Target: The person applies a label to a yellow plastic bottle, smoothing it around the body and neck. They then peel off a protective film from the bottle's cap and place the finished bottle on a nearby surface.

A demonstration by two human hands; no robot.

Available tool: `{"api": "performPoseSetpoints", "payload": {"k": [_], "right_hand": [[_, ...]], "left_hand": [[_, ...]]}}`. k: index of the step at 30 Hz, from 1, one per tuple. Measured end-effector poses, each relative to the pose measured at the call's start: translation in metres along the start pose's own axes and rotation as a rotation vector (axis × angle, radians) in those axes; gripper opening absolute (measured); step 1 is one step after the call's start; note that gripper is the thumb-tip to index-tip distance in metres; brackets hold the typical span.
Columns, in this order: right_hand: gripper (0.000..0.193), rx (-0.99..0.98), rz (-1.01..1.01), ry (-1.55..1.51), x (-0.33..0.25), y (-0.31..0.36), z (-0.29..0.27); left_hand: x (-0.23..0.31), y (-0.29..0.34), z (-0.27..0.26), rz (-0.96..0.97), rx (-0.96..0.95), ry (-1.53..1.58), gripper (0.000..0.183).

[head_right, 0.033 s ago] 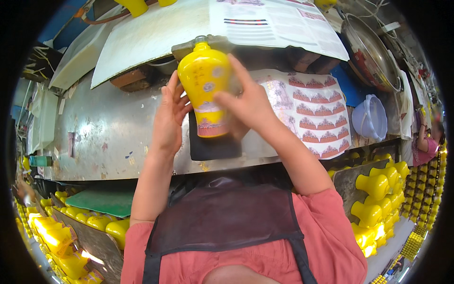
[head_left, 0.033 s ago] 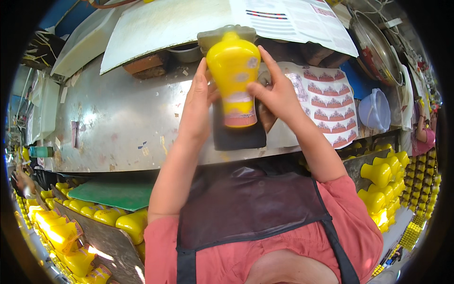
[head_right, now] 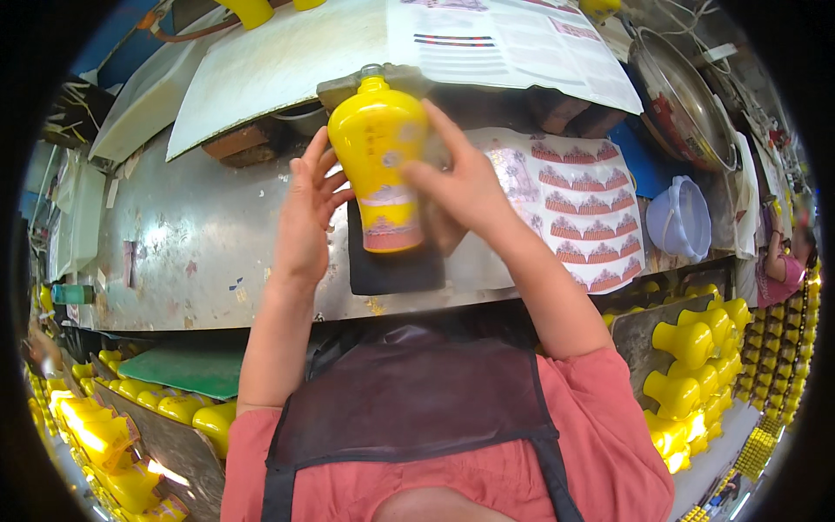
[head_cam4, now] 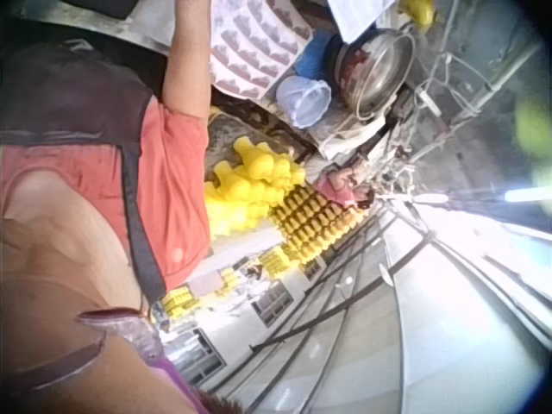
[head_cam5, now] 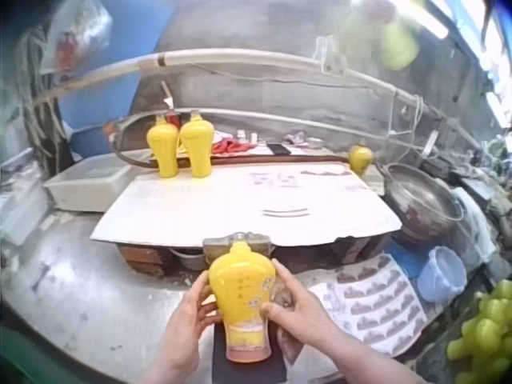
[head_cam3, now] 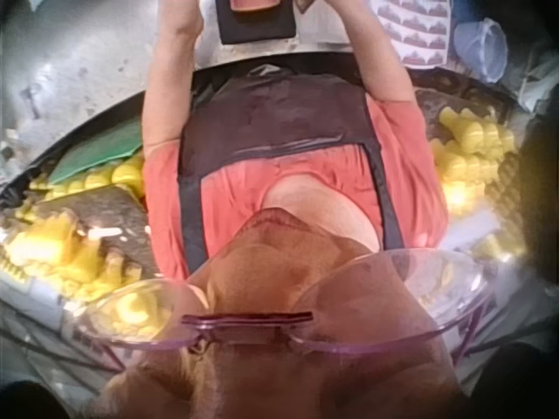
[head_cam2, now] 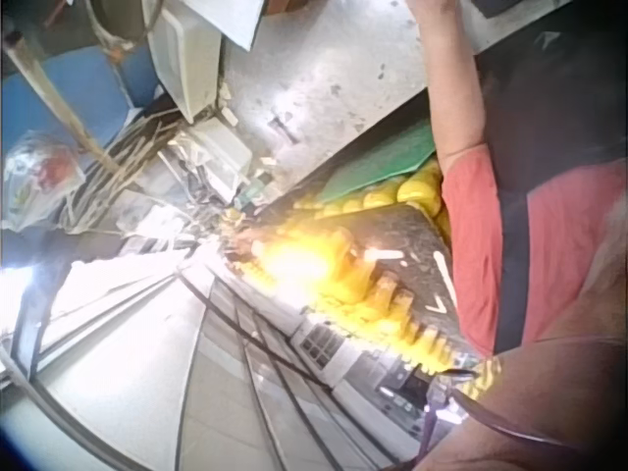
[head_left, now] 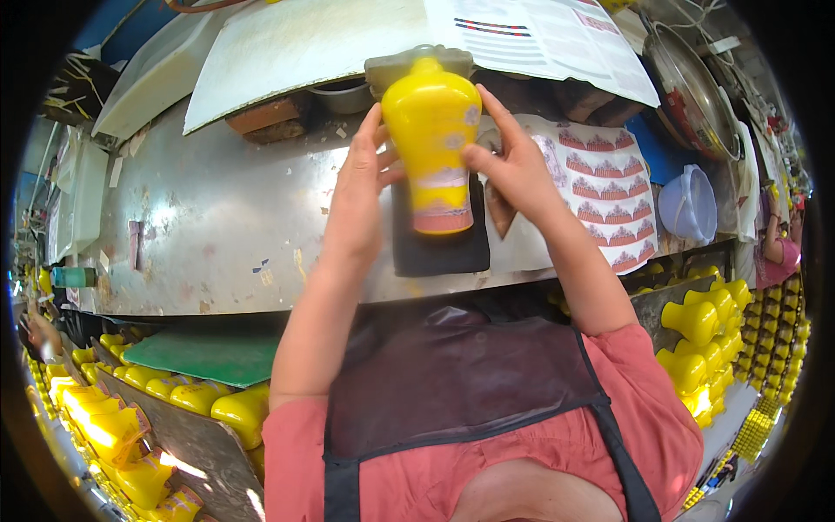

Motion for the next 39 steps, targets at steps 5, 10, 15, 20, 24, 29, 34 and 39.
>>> {"api": "performPoseSetpoints", "payload": {"k": [5, 10, 15, 20, 24, 29, 34, 39], "right_hand": [[0.078, 0.007, 0.126, 0.004, 0.008, -0.001, 0.000], [0.090, 0.034, -0.158, -0.024, 0.003, -0.006, 0.013], [0.089, -0.146, 0.003, -0.225, 0.027, -0.014, 0.017], [0.088, -0.151, -0.005, -0.172, 0.023, -0.013, 0.016], [0.070, -0.150, 0.210, -0.177, 0.024, -0.009, 0.001], [0.029, 0.139, 0.182, -0.555, 0.029, -0.019, -0.037], [0.019, 0.401, -0.098, -0.254, 0.018, 0.005, -0.039], [0.033, 0.373, -0.664, 0.451, -0.036, 0.062, 0.009]], "left_hand": [[0.014, -0.013, -0.010, 0.020, 0.003, -0.066, 0.066], [0.010, -0.016, 0.000, -0.013, -0.077, 0.018, 0.066], [0.017, -0.021, -0.011, -0.073, -0.110, 0.054, 0.061], [0.013, -0.028, -0.013, -0.065, -0.127, 0.044, 0.057], [0.008, -0.029, -0.006, -0.054, -0.074, 0.079, 0.053], [0.004, -0.034, 0.001, -0.108, -0.085, 0.039, 0.051], [0.001, -0.036, 0.002, -0.095, -0.087, 0.053, 0.059], [0.003, -0.034, 0.004, -0.107, -0.075, 0.116, 0.059]]}}
Point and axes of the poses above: each hand's wrist, its own y-axis away from the middle knuckle, its own z-axis out of the palm, x = y × z, the point moved 7 cm from there along -y, towards the middle knuckle, and after that the axes turned 6 degrees about y, right-handed, at the moved point
